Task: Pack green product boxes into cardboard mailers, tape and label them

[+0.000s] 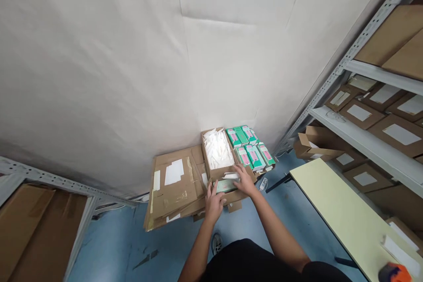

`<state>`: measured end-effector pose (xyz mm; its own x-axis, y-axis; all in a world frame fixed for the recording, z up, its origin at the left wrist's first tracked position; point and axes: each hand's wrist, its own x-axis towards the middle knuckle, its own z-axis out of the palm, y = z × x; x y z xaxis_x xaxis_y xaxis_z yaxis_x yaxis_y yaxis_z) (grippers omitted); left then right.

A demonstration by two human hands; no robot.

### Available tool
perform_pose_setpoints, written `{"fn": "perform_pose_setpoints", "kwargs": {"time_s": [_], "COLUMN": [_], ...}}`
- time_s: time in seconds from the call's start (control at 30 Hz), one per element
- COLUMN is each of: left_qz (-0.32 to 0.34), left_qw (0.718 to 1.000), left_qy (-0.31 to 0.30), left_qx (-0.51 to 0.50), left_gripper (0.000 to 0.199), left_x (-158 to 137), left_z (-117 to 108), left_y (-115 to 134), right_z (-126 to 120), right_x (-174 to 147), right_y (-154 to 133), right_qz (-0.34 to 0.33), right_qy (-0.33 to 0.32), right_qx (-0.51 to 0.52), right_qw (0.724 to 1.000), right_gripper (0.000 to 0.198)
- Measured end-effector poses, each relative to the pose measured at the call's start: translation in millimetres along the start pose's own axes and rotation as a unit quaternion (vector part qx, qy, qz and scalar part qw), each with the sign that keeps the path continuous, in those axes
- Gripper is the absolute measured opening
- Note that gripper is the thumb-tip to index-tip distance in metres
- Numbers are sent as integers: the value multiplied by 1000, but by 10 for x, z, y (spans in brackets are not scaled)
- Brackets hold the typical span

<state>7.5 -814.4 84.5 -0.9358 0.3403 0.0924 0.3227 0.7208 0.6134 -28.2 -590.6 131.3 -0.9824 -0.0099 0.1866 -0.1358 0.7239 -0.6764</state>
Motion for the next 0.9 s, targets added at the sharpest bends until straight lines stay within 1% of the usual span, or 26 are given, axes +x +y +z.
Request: {"fn": "perform_pose_setpoints", "kwargs": {"time_s": [0.03,0.07,0.1,0.23,0.3,0.37,0.5,0.67,0.73,0.8,0.9], "left_qz": [5,10,16,42,58,83,150,235,267,295,334], "left_qw": [1000,1000,1000,999,998,997,988,966,954,941,915], "left_qy": [3,6,8,13,8,-3,-43,-107,-135,-167,-222], "left_qx": [1,1,0,-4,-4,-4,-6,-6,-7,-13,-34], "left_gripper": [17,18,19,22,24,24,23,21,21,21,21], "left_x": [-12,-24,-34,-31,10,80,275,486,545,594,674], "left_z": [11,25,44,190,322,500,977,1726,2047,2363,2792], "left_y": [48,101,159,480,697,949,1538,2376,2720,3058,3518], "right_z": [-39,-96,-169,-604,-875,-1158,-1734,-2474,-2754,-3001,-3274], "right_x": [-120,-230,-331,-680,-861,-1072,-1596,-2403,-2752,-3092,-3536], "right_y": [54,106,156,353,485,664,1158,1825,2035,2206,2423], "right_qz": [7,12,14,7,10,24,89,176,210,238,281], "right_qy": [-16,-21,-18,31,50,77,136,187,229,281,342], "right_qx": [-1,0,2,-2,-4,-9,-8,-8,-18,-38,-66], "right_qw": [1000,1000,1000,1000,999,997,987,966,950,929,894], "right_gripper": [82,88,90,81,78,75,74,73,73,70,66]}}
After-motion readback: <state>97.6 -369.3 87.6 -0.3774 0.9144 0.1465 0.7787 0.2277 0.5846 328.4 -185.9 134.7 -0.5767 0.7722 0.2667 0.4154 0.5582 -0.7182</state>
